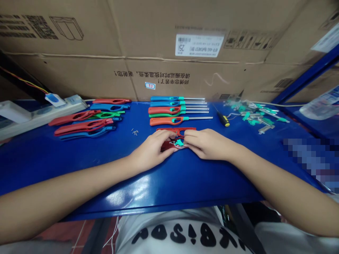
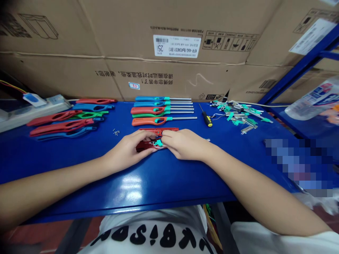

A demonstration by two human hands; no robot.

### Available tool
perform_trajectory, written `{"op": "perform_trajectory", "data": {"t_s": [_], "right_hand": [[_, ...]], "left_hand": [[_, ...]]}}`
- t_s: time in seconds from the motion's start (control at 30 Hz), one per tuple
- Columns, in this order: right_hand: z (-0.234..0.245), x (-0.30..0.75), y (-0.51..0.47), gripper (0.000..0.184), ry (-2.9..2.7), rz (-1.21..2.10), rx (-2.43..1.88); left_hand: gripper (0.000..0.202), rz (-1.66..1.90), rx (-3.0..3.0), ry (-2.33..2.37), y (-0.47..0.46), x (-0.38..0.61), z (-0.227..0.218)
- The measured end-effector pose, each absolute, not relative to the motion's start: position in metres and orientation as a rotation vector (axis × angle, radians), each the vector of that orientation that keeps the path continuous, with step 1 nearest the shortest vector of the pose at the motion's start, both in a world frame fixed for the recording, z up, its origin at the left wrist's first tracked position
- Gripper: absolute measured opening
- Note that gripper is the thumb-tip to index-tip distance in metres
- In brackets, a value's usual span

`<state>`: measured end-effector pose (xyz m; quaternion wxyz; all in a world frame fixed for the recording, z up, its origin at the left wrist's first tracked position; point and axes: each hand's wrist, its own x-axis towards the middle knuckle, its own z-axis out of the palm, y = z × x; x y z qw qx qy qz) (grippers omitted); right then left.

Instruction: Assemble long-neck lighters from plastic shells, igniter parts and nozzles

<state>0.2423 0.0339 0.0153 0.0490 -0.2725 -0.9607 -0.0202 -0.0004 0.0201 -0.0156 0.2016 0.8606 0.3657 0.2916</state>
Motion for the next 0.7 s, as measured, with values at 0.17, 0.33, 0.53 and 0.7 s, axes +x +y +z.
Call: {"op": "perform_trajectory", "data": {"t_s": [0.17,0.33,0.53,0.7], "right_hand": [[0.0126,0.2418,0.0343,0.021,-2.901,-0.043,-0.832],[0.0158,0.2412,0.0323,0.023,-2.92,-0.078,-0.802],[0.0212,0.2416,0.0298,0.023,-2.916,0.017,-0.789],[0.022,0.2441,0.031,0.019,-2.793,0.273,-0.836]], "left_hand": [[0.029,0.793,2.425,1.013,0.0196,-0.0006,-0.0158],[0.029,0.797,2.421,1.012,0.0201,-0.0002,-0.016],[0.025,0.793,2.435,0.998,0.0202,-0.0004,-0.015],[0.029,0.818,2.564,0.885,0.0208,-0.0017,-0.0174]]}}
